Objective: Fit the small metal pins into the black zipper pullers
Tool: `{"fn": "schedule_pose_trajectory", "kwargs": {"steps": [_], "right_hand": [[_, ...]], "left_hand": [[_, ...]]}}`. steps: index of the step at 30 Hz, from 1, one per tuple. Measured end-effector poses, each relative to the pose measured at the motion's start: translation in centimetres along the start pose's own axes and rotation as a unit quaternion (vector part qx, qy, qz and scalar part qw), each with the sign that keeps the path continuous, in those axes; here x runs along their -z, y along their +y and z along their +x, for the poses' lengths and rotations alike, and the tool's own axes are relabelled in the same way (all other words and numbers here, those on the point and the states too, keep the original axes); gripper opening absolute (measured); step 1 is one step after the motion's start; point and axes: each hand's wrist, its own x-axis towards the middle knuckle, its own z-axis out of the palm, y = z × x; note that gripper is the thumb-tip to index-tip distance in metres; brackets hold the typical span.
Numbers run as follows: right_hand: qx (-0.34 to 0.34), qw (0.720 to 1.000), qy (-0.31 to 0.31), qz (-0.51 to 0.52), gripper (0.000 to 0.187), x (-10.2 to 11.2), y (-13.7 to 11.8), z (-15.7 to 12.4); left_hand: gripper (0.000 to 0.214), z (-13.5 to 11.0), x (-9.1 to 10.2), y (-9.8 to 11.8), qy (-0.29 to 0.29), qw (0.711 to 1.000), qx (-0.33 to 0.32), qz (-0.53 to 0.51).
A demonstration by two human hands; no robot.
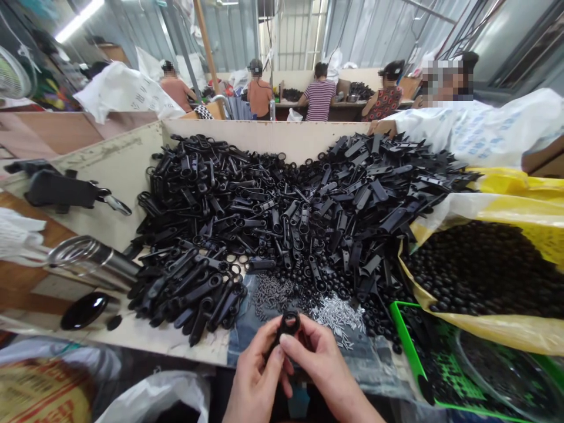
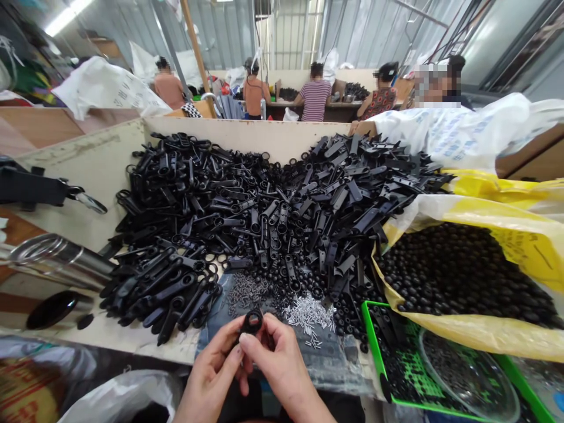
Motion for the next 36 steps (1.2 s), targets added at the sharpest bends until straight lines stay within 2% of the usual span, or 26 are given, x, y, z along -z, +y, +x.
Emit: {"fn": "schedule_pose_trajectory", "kwargs": {"steps": [2, 4, 11, 15, 20, 23, 30, 36], "right_hand": [[-0.023, 0.999, -0.032, 0.034, 0.043, 0.2, 0.0, 0.2], [-0.031, 0.998, -0.037, 0.048, 0.043, 0.2, 0.1, 0.2], [-0.003, 0.999, 0.043, -0.019, 0.049, -0.2, 0.5, 0.2], [-0.002, 0.998, 0.047, -0.050, 0.049, 0.3, 0.9, -0.3], [-0.025, 0.997, -0.003, -0.068, 0.047, 1.9, 0.8, 0.1], [-0.041, 0.996, -0.032, -0.070, 0.047, 1.9, 0.3, 0.3], [-0.008, 0.991, 0.043, -0.128, 0.038, 0.7, 0.4, -0.4], [-0.007, 0.985, 0.071, -0.160, 0.032, 0.4, 1.4, -0.3]], "left_hand": [[0.056, 0.1, -0.1, -0.2, -0.024, 0.999, 0.022, -0.032], [0.058, 0.3, -0.2, -0.4, -0.026, 0.999, 0.026, -0.037], [0.049, 0.7, 0.0, -0.6, -0.040, 0.998, 0.003, 0.053], [0.042, 0.5, -0.1, -0.5, -0.032, 0.997, -0.029, 0.070], [0.047, 0.3, 0.3, 0.1, -0.120, 0.991, 0.017, 0.064], [0.046, 0.5, 1.0, 1.0, -0.149, 0.985, 0.034, 0.084], [0.045, 1.0, 1.6, 1.8, -0.192, 0.966, 0.002, 0.173], [0.042, 0.8, 1.8, 0.7, -0.171, 0.971, -0.016, 0.167]]}}
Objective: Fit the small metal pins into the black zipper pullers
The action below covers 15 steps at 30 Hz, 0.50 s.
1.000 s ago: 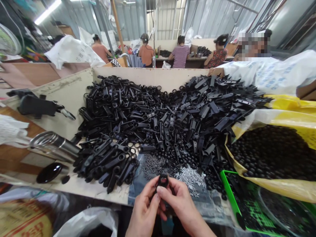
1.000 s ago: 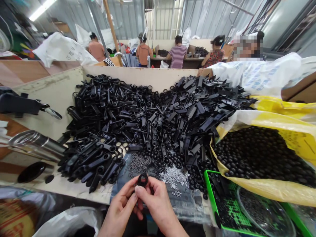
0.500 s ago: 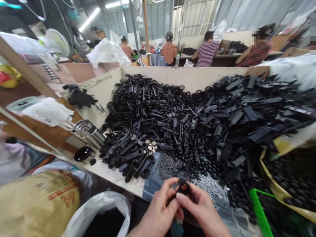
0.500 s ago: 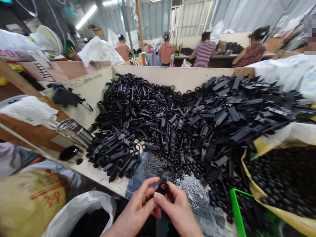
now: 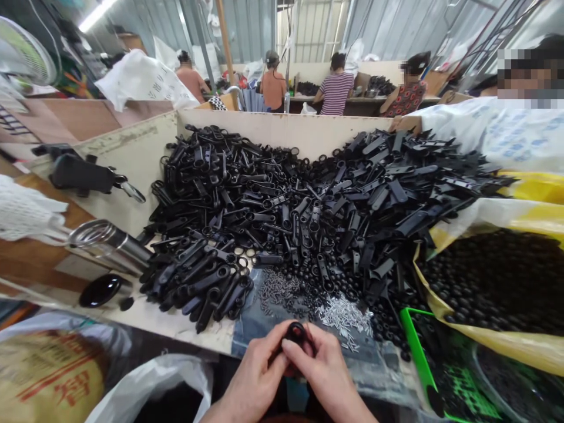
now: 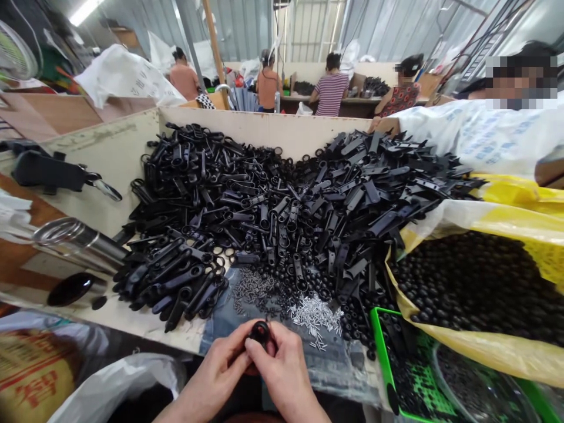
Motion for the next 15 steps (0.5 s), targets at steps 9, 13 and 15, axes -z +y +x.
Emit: {"fn": "schedule_pose_trajectory", "kwargs": {"steps": [9, 13, 15], "right_hand": [[-0.004, 0.999, -0.021, 0.028, 0.034, 0.6, -0.1, 0.2], [0.022, 0.997, -0.068, 0.014, 0.031, 1.7, -0.3, -0.7], [0.000, 0.998, -0.062, -0.002, 0.036, 1.8, -0.1, -1.3]], "left_hand": [[0.044, 0.1, -0.1, 0.5, -0.015, 0.999, 0.018, 0.024], [0.048, 0.0, -0.2, 1.4, -0.044, 0.996, 0.067, -0.034], [0.048, -0.5, -0.6, 1.0, -0.044, 0.993, 0.079, -0.078]]}}
